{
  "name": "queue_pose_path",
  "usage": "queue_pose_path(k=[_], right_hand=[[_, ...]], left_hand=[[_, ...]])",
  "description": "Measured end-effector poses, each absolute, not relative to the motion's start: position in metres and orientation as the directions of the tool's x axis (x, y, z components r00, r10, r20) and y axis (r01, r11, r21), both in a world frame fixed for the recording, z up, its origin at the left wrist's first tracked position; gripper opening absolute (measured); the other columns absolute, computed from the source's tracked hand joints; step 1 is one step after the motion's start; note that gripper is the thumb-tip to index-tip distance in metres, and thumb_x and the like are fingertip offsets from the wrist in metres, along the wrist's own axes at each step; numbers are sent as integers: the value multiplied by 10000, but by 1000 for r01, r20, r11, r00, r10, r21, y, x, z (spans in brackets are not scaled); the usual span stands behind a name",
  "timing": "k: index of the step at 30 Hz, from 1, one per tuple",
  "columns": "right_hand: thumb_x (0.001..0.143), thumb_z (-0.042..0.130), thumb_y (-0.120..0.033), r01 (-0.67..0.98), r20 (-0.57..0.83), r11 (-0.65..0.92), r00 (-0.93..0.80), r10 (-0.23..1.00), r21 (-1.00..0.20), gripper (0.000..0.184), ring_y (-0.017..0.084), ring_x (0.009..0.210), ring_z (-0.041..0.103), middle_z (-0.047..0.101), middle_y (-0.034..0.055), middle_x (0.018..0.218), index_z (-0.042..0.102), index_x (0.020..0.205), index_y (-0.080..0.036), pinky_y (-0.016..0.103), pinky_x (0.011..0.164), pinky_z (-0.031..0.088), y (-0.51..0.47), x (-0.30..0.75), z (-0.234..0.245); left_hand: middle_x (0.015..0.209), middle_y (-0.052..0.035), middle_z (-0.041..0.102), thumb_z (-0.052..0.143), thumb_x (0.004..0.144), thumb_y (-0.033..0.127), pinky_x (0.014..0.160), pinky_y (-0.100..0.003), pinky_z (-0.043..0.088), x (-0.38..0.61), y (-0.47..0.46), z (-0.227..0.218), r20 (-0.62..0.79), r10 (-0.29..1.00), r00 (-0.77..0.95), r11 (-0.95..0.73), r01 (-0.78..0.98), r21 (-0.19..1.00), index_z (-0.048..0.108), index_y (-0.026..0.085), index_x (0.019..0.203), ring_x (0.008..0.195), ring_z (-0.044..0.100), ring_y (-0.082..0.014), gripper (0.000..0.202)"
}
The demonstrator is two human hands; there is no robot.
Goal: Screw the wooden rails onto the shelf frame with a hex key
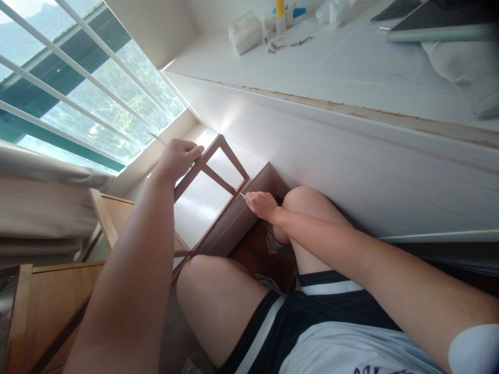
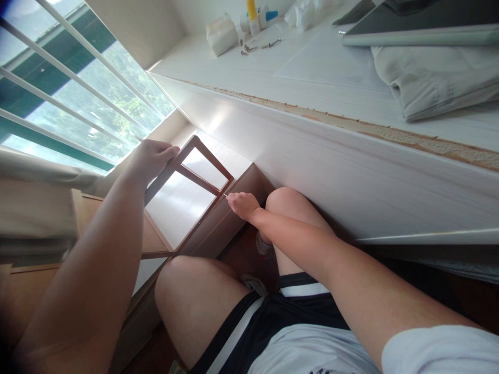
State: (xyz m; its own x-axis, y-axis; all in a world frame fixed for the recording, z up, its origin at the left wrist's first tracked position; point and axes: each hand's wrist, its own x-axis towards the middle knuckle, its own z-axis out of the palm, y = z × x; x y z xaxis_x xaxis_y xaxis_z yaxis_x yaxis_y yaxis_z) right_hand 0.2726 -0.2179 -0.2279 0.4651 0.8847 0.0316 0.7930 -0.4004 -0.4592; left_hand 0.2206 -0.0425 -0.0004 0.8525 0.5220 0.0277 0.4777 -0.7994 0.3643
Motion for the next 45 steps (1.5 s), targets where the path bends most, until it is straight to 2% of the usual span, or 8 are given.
queue_pose_path(k=[6,13,18,23,32,36,41,45], right_hand=[[1037,172,-400,781,0,-421,475,880,-461,519,264,895,688,726,146,951,625,991,-151,317,745,453,-214,272,-228],[1041,205,-353,785,-44,-401,433,900,-473,499,269,933,683,721,162,991,649,1004,-129,323,786,442,-207,278,-233],[1046,207,-321,810,-65,-296,306,950,-505,505,230,896,675,716,155,970,665,964,-126,287,754,421,-204,289,-237],[1022,305,-264,832,-57,-172,167,984,-528,394,226,868,645,691,159,952,664,958,-115,283,702,397,-199,302,-240],[930,403,-131,774,18,16,-5,1000,-633,298,172,651,528,659,130,756,617,722,-116,294,606,303,-186,317,-250],[884,439,-90,695,42,22,12,999,-719,280,138,585,488,630,91,661,574,642,-130,270,585,310,-186,315,-254],[969,278,-176,559,9,-61,121,993,-827,469,114,514,505,599,60,572,548,589,-136,232,532,339,-186,304,-261],[994,199,-212,508,-26,-113,176,984,-854,542,110,495,518,586,47,549,544,582,-140,226,534,361,-186,300,-261]], left_hand=[[522,16,268,513,807,389,518,-285,220,220,-44,-2,50,533,845,-799,482,360,464,165,541,507,276,-80,351],[514,12,272,526,797,379,505,-284,215,221,-46,-1,58,528,847,-797,471,379,452,166,526,505,283,-81,353],[515,12,278,537,797,382,494,-275,213,221,-45,-1,41,537,843,-783,480,396,454,168,532,511,278,-81,351],[509,9,288,533,803,376,483,-269,210,221,-46,-1,44,533,845,-786,475,396,427,170,525,508,289,-80,362],[511,10,273,526,802,371,471,-270,193,221,-46,-1,27,530,847,-781,476,404,413,172,525,499,263,-75,359],[516,11,264,525,799,370,473,-265,194,222,-45,-1,22,531,847,-780,479,403,419,170,522,496,262,-73,358],[510,10,275,536,797,362,478,-260,208,222,-46,0,18,546,838,-773,495,397,440,171,530,506,269,-77,342],[500,12,286,525,804,360,475,-267,208,222,-49,1,26,536,844,-781,485,394,440,170,528,503,265,-76,345]])
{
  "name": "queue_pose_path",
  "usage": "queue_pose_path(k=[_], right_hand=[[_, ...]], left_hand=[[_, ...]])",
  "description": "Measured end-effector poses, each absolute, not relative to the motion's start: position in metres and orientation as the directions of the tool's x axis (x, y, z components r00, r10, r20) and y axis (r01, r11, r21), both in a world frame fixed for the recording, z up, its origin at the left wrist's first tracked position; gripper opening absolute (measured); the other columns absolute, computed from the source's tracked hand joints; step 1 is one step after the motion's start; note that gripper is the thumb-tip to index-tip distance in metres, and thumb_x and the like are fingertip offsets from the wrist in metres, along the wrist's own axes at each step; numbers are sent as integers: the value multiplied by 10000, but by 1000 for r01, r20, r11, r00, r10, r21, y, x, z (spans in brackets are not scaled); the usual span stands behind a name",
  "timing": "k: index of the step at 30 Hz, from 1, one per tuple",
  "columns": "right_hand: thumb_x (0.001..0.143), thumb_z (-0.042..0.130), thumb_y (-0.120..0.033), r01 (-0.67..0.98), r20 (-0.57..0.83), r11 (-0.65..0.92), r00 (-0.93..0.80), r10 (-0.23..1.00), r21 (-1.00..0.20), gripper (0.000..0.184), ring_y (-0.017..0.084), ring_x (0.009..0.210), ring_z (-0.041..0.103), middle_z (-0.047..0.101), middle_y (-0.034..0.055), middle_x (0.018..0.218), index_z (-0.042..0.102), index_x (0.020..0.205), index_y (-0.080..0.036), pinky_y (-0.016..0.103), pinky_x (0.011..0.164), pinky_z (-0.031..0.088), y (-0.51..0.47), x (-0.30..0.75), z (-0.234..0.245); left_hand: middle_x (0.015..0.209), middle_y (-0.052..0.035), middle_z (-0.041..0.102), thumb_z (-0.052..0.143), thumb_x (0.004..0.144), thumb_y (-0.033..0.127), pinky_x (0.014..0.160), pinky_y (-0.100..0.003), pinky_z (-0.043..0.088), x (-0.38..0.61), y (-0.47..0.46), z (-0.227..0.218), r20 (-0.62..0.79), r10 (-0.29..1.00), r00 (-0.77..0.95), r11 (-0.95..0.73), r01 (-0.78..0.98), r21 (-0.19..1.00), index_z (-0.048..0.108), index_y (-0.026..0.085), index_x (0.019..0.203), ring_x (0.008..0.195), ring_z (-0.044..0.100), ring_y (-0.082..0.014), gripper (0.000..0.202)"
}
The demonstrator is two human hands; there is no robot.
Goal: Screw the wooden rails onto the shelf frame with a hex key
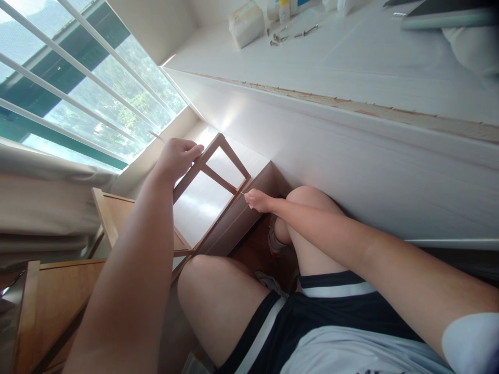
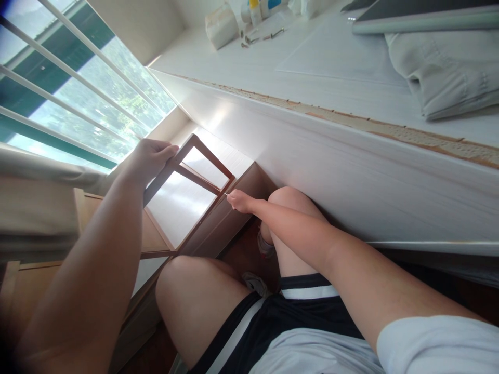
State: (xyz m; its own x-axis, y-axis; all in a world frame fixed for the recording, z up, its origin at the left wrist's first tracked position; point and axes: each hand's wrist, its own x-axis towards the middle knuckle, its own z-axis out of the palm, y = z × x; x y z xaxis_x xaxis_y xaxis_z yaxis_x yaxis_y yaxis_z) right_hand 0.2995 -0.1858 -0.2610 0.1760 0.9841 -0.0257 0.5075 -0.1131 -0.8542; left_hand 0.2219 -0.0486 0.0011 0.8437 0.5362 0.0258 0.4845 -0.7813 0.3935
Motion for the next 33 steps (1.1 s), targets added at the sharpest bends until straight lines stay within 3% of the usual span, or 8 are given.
queue_pose_path(k=[6,12,16,33], right_hand=[[1019,295,-290,572,-16,-140,215,976,-808,482,137,646,568,650,66,690,605,681,-143,246,654,365,-194,293,-249],[1043,249,-419,647,-43,-226,286,957,-728,519,164,814,627,706,87,860,652,853,-153,248,714,360,-200,281,-244],[1052,188,-394,687,-75,-303,341,937,-661,557,171,864,648,717,109,918,666,905,-148,249,732,373,-200,285,-245],[1029,243,-375,790,-135,-390,372,918,-472,509,276,950,696,725,177,1017,698,1002,-147,353,803,494,-203,284,-226]], left_hand=[[469,19,315,515,798,357,463,-282,196,221,-49,2,37,532,846,-784,475,399,427,179,510,462,269,-75,350],[457,23,327,529,787,363,467,-273,237,223,-44,1,50,501,864,-799,439,411,429,185,494,455,321,-90,357],[451,29,334,528,785,365,473,-270,249,223,-40,0,53,489,870,-802,425,420,421,188,488,442,332,-91,362],[442,25,346,531,768,354,469,-265,245,224,-41,2,50,492,869,-795,425,432,437,187,476,445,340,-94,349]])
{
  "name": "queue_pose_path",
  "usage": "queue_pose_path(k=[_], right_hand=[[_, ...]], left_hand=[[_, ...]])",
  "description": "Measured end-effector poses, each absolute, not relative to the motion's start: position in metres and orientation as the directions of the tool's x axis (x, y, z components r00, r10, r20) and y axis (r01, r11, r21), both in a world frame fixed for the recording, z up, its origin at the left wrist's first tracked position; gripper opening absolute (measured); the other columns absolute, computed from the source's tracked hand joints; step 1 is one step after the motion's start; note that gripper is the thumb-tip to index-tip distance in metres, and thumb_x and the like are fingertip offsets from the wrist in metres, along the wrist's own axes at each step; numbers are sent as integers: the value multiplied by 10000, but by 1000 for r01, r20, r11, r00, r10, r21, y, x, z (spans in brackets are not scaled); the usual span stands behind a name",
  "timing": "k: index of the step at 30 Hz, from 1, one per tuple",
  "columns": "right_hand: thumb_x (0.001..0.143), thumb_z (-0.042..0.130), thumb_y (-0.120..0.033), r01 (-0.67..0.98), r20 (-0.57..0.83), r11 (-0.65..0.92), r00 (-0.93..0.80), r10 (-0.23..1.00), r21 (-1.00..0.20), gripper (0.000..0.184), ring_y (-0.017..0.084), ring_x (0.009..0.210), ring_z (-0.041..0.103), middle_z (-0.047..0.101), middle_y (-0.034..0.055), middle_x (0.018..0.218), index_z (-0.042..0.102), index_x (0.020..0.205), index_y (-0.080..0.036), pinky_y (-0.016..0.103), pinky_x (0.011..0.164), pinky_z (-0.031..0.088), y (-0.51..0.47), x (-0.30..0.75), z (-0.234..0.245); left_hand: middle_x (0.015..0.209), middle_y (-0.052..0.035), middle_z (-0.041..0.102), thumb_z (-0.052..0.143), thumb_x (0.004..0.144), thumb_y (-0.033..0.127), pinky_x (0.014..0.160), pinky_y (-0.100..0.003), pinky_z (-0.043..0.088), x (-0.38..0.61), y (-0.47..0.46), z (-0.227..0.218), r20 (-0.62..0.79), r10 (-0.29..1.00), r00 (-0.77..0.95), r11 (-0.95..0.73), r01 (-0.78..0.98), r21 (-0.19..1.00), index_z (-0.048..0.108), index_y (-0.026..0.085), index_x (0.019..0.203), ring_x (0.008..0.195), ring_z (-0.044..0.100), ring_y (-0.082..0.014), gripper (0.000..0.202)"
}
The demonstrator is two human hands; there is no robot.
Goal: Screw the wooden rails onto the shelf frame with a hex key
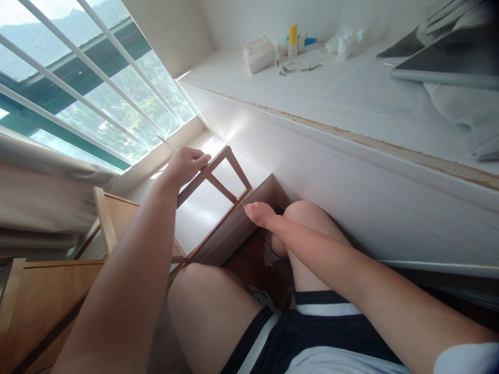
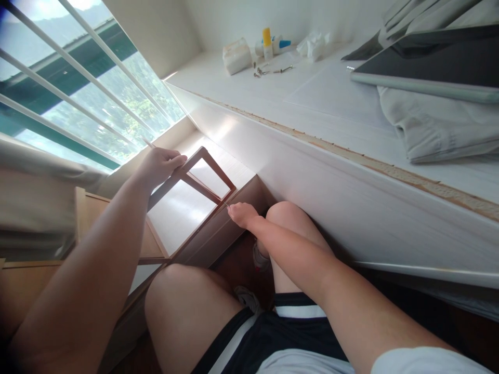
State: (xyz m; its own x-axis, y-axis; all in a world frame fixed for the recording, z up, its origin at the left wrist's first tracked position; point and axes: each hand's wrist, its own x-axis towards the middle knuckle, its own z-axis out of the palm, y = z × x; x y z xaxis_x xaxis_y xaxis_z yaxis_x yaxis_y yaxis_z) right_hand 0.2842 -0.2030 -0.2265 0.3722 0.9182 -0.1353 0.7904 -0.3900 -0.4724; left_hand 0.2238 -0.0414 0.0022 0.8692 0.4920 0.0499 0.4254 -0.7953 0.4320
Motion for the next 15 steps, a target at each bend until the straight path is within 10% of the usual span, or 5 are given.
queue_pose_path(k=[15], right_hand=[[1008,287,-275,798,-128,-320,297,946,-510,454,305,975,684,722,189,1022,717,984,-130,386,798,496,-197,284,-221]], left_hand=[[456,24,307,521,808,386,472,-281,211,225,-42,-1,32,519,854,-802,473,365,400,180,499,447,284,-72,391]])
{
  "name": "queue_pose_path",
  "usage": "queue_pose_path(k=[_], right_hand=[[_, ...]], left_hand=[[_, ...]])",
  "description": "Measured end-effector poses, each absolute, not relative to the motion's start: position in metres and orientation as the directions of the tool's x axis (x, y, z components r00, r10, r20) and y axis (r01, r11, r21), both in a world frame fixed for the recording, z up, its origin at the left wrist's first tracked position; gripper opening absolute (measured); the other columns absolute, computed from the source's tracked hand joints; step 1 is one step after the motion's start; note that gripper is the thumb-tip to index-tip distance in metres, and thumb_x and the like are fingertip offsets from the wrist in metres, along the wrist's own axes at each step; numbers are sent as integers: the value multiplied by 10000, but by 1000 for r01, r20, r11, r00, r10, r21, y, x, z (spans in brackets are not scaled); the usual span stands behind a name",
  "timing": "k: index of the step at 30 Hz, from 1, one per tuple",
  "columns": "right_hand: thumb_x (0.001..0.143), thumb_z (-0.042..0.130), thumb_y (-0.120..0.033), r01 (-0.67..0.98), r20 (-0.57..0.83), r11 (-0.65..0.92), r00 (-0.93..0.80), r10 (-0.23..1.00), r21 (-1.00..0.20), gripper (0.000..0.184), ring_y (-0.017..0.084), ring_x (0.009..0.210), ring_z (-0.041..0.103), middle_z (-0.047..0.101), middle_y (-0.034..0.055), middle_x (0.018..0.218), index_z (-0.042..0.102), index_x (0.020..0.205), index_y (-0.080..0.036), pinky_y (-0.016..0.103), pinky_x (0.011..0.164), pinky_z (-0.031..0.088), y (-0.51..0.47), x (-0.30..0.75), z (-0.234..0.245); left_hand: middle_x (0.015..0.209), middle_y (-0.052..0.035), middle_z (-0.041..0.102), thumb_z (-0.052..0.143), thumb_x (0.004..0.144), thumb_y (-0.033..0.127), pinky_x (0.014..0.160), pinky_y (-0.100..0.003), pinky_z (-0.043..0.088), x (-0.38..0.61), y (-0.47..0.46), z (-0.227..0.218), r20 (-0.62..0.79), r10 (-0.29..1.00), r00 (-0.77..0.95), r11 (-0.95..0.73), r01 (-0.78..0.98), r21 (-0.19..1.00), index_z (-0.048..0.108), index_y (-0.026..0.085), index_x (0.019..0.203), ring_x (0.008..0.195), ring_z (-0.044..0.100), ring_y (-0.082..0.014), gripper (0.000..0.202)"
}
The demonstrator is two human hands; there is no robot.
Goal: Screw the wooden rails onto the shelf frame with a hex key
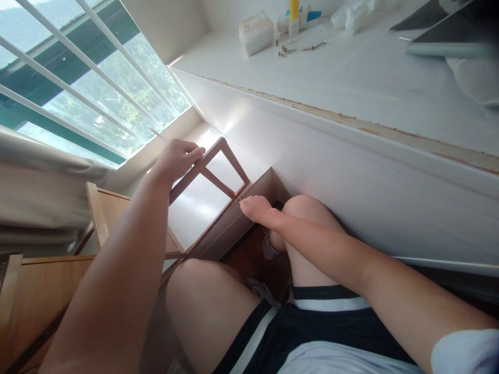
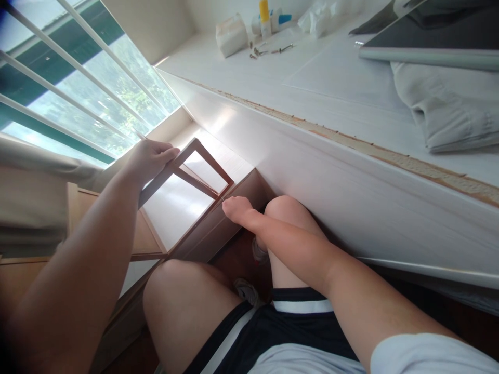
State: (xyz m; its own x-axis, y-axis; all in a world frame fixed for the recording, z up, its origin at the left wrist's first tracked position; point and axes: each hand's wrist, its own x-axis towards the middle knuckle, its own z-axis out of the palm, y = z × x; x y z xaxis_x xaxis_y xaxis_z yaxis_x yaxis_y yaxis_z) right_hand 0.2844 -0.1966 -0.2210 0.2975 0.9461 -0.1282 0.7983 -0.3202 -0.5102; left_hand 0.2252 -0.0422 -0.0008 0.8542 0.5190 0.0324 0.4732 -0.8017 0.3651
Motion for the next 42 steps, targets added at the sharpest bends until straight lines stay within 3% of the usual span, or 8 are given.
queue_pose_path(k=[7,14,23,30,36,39,42], right_hand=[[1029,264,-340,725,-150,-257,210,966,-639,505,240,938,669,719,176,989,699,900,-119,293,794,442,-193,300,-228],[1038,249,-329,585,-143,-267,250,958,-766,548,177,773,633,710,134,838,646,727,-117,255,710,390,-190,298,-231],[1019,265,-355,231,-235,-310,301,924,-922,515,122,468,509,587,54,552,487,589,-176,238,502,408,-185,289,-244],[1020,236,-420,-2,-294,-304,271,917,-953,436,69,363,347,450,-26,521,342,650,-214,195,353,338,-186,282,-245],[1026,222,-400,28,-288,-308,281,916,-951,434,72,382,352,442,-29,512,337,651,-214,199,394,346,-190,282,-238],[1017,295,-371,140,-261,-317,317,912,-938,464,98,454,449,504,15,532,426,612,-187,222,480,377,-189,283,-240],[1001,378,-343,278,-207,-318,363,909,-907,454,144,651,567,622,88,666,537,621,-154,241,624,399,-188,284,-241]], left_hand=[[478,8,325,511,810,384,485,-292,221,225,-41,-4,36,525,851,-800,478,363,447,175,512,460,295,-82,370],[470,21,318,517,815,391,477,-286,221,225,-42,-2,33,534,845,-797,490,353,417,180,512,460,290,-76,383],[455,16,334,531,807,378,473,-283,226,227,-46,0,33,542,840,-790,496,361,426,177,504,454,310,-77,379],[470,13,356,523,806,378,484,-255,256,227,-48,1,31,557,830,-785,514,346,484,168,528,489,338,-83,350],[478,8,390,519,809,381,496,-260,266,227,-46,1,24,543,839,-793,503,345,525,163,546,482,350,-83,342],[469,12,386,516,810,385,496,-265,257,227,-45,0,22,550,835,-788,510,344,506,168,534,469,333,-82,351],[460,20,364,518,807,378,505,-266,257,227,-44,0,34,541,840,-793,496,354,463,175,512,476,337,-86,362]])
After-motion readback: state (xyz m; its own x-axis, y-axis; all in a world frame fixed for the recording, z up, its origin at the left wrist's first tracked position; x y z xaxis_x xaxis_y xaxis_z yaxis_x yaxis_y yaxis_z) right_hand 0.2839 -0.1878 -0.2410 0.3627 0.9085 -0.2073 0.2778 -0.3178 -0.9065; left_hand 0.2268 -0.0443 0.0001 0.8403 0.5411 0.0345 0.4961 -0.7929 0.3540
